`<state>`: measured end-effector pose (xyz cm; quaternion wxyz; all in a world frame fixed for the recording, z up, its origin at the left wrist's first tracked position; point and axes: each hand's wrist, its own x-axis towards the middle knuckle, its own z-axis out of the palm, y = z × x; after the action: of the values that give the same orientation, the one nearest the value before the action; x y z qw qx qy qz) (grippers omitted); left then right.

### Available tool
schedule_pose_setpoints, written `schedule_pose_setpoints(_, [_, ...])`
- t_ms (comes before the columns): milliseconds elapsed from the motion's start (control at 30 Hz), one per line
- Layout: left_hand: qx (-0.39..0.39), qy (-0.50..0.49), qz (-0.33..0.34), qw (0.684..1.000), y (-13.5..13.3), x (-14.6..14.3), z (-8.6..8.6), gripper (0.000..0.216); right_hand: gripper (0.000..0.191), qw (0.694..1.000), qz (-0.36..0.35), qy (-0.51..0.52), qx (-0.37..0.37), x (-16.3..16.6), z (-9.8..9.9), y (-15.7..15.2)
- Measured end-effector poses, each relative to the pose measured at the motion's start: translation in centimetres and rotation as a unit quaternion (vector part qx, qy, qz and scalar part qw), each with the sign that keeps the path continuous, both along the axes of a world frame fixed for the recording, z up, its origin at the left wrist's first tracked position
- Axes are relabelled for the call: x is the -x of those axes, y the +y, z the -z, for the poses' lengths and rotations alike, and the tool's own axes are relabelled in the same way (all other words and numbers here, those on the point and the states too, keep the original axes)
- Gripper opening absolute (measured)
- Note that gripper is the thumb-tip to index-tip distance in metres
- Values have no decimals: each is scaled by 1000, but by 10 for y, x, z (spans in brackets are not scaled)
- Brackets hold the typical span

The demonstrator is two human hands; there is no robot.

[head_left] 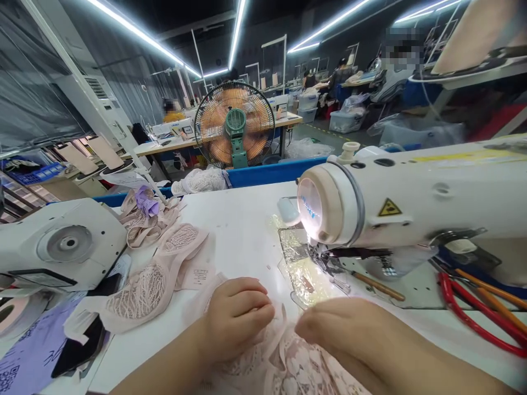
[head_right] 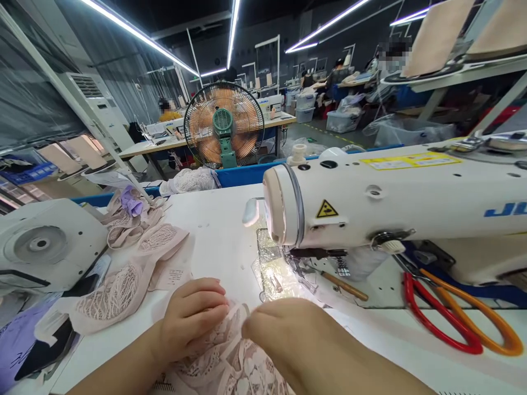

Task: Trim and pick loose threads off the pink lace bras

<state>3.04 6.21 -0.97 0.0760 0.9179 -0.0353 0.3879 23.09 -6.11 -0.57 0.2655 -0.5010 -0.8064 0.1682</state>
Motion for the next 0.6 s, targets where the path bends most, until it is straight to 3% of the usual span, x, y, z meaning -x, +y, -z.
schedule_pose_setpoints(167, [-9,3,0,1000,1,1,-1,13,26,1000,-23,-9,1,12,-17,36])
schedule_pose_setpoints(600, [4,17,12,1000,0,-2,-1,20,27,1000,-15,-20,-9,7,-7,36])
